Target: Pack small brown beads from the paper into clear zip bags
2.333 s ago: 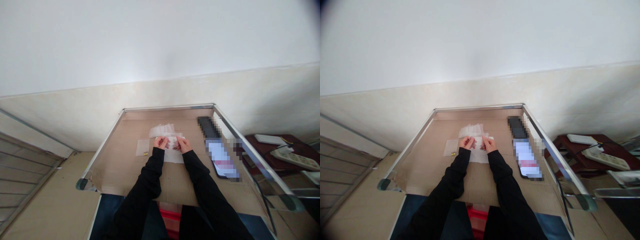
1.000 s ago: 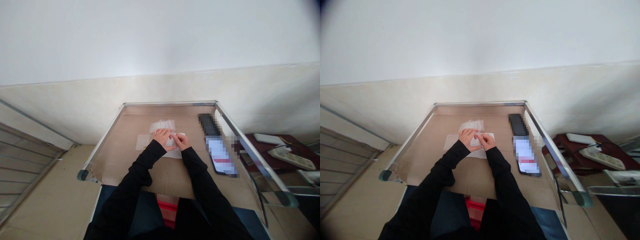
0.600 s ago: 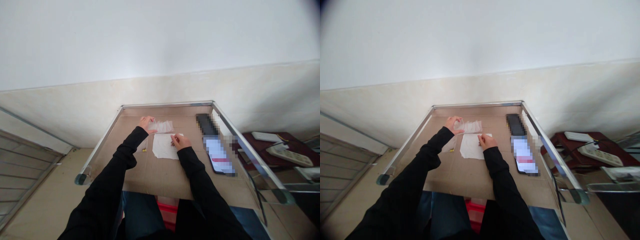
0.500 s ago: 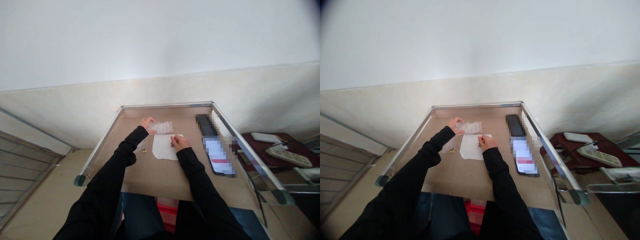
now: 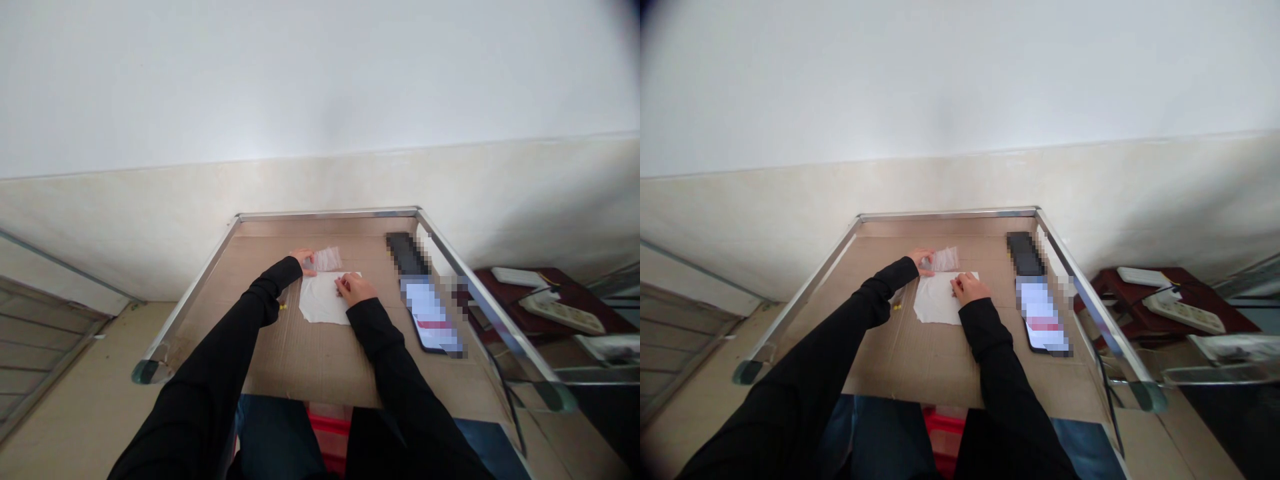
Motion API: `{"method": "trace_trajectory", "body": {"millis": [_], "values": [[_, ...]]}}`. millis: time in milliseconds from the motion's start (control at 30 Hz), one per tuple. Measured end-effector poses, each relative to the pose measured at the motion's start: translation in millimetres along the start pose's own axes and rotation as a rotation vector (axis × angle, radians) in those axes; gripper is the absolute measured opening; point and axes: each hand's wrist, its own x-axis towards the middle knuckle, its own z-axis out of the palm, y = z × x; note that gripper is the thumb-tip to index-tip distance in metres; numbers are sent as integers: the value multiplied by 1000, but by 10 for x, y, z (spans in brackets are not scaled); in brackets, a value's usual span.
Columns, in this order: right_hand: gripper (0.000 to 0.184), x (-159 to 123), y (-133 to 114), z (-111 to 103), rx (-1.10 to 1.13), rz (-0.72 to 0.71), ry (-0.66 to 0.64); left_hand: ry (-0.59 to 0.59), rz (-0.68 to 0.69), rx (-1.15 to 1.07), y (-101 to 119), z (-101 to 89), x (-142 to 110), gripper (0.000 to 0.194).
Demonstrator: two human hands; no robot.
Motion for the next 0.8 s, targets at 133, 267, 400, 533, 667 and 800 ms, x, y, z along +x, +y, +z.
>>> {"method": "trace_trajectory", "body": {"millis": [133, 267, 400, 533, 667, 800], "values": [[29, -7, -25, -34, -27, -2, -35, -33, 57, 67, -23, 17, -3, 33], [30, -4, -32, -32, -46, 10, -61, 1, 67, 110, -60, 11, -30, 36], [30, 5, -31, -8, -19, 33, -47, 68, 60, 138, -74, -86, -145, 35], [32, 9, -25, -7, 55, 30, 18, 86, 52, 173, -49, -292, -404, 35], [35, 7, -19, -28, 91, 43, 88, -64, 46, 190, -27, -413, -804, 36], [36, 3, -26, -44, 103, 47, 125, -154, 38, 192, 0, -348, -1191, 41]]}}
